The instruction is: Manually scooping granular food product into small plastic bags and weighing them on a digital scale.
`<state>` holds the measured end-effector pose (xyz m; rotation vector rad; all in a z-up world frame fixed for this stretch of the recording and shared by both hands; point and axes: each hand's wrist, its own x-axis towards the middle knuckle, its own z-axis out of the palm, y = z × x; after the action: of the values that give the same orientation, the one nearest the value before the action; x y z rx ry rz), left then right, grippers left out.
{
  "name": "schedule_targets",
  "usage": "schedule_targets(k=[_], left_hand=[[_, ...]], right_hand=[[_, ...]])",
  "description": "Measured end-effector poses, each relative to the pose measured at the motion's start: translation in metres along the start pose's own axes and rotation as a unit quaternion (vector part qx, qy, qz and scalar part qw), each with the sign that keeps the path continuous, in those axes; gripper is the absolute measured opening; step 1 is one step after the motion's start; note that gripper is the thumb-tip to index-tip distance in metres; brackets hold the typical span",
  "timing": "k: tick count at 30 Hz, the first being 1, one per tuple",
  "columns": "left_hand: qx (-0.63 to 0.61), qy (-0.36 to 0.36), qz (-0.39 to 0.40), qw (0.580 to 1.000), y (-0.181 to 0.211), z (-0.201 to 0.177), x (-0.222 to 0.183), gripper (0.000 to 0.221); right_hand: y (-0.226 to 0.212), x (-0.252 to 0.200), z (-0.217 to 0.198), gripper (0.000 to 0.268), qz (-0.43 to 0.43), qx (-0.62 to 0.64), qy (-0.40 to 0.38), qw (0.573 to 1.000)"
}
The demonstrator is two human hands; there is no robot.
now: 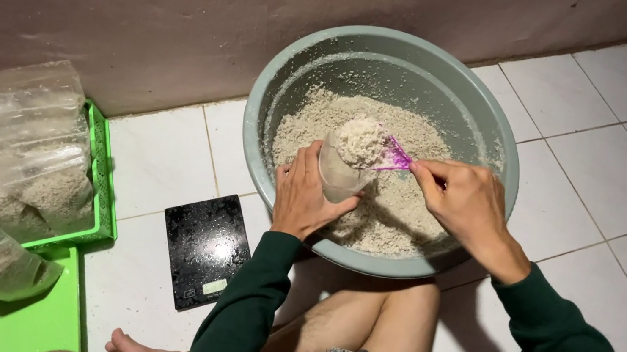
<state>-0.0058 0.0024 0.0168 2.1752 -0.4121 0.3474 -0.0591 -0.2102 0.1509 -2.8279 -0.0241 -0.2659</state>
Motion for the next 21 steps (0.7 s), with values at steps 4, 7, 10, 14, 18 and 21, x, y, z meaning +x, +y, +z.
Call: schedule_targets(k=[4,7,10,14,18,21], left_hand=[[-0.007,0.003,0.006,1.0,0.003,-0.002,0.0,0.097],[-0.009,0.0,0.005,1.0,0.004,-0.003,0.0,0.097],[-0.01,-0.001,0.007,1.0,0.004,-0.003,-0.002,0.094],[0.003,0.001,0.004,1.0,0.001,0.0,-0.002,0.097],[-0.002,0.006,0.01,1.0,0.002,0.001,-0.001,0.097],[0.001,0.002,0.01,1.0,0.002,0.001,-0.002,0.097]], right_hand=[[0.007,-0.004,0.013,0.02,-0.073,-0.084,0.084,0.99],[0.003,-0.006,0.015,0.017,-0.131,-0.121,0.142,0.974],[0.001,-0.009,0.015,0.014,-0.173,-0.147,0.178,0.958],[-0.002,-0.01,0.014,0.013,-0.196,-0.172,0.193,0.946],[-0.005,-0.012,0.014,0.015,-0.209,-0.192,0.203,0.937],[-0.006,-0.013,0.016,0.015,-0.221,-0.214,0.212,0.928]])
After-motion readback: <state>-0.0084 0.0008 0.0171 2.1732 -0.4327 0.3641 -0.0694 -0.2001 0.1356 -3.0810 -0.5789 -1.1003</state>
